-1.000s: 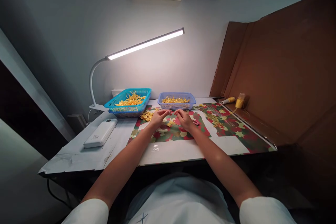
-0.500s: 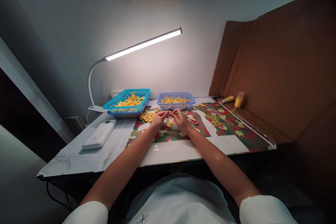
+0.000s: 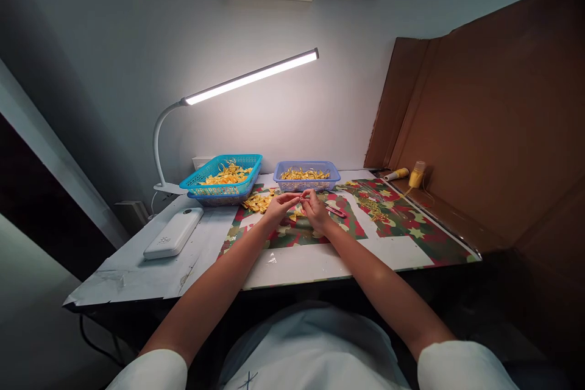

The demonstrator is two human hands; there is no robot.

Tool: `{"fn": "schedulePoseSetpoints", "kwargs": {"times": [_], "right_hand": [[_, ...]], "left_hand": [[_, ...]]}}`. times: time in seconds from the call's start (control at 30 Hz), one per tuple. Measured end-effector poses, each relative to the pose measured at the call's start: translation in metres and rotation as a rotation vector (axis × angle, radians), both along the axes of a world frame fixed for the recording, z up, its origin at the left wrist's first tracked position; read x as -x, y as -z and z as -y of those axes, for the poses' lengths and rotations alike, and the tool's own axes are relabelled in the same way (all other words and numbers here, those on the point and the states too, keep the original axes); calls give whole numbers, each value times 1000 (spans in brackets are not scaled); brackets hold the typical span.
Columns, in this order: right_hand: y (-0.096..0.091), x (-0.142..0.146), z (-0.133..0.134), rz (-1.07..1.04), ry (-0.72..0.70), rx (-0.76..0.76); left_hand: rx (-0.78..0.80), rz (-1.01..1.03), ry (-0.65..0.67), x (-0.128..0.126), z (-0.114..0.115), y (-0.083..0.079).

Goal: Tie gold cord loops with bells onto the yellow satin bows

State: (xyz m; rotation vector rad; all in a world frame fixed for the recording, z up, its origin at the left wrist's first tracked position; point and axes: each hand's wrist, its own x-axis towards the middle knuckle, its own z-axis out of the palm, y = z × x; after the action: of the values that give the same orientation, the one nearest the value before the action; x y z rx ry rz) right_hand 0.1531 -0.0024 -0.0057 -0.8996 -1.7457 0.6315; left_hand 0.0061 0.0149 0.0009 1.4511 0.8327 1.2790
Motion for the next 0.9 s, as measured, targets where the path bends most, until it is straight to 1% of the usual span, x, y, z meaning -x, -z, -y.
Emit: {"fn": "schedulePoseSetpoints", "kwargs": {"times": [0.13, 0.17, 0.27, 0.33, 0.43, 0.53, 0.7, 0.8, 0.87, 0.9], "right_hand": [[0, -1, 0, 12, -16, 16], [-1, -1, 0, 19, 2, -3], [-8, -4, 4, 66, 101, -120], [-13, -7, 6, 87, 135, -159], [-16, -8, 7, 72, 132, -135], [-15, -8, 6, 56, 149, -110], [-12, -8, 5, 105, 188, -90], [-13, -8, 5, 100, 182, -129], [-15, -10, 3, 43, 167, -128], [-16, -12, 3, -6, 156, -108]], "left_hand": [[-65, -44, -30, 3, -2, 0], [-85, -57, -44, 4, -2, 0], [-158, -94, -96, 6, -2, -2], [-191, -110, -115, 7, -2, -3], [-213, -110, -110, 7, -2, -3], [-269, -138, -131, 5, -2, -2], [-353, -194, -165, 3, -2, -3], [-354, -199, -173, 3, -3, -3], [-333, -235, -208, 4, -3, -3], [-317, -288, -240, 5, -2, -3]]}}
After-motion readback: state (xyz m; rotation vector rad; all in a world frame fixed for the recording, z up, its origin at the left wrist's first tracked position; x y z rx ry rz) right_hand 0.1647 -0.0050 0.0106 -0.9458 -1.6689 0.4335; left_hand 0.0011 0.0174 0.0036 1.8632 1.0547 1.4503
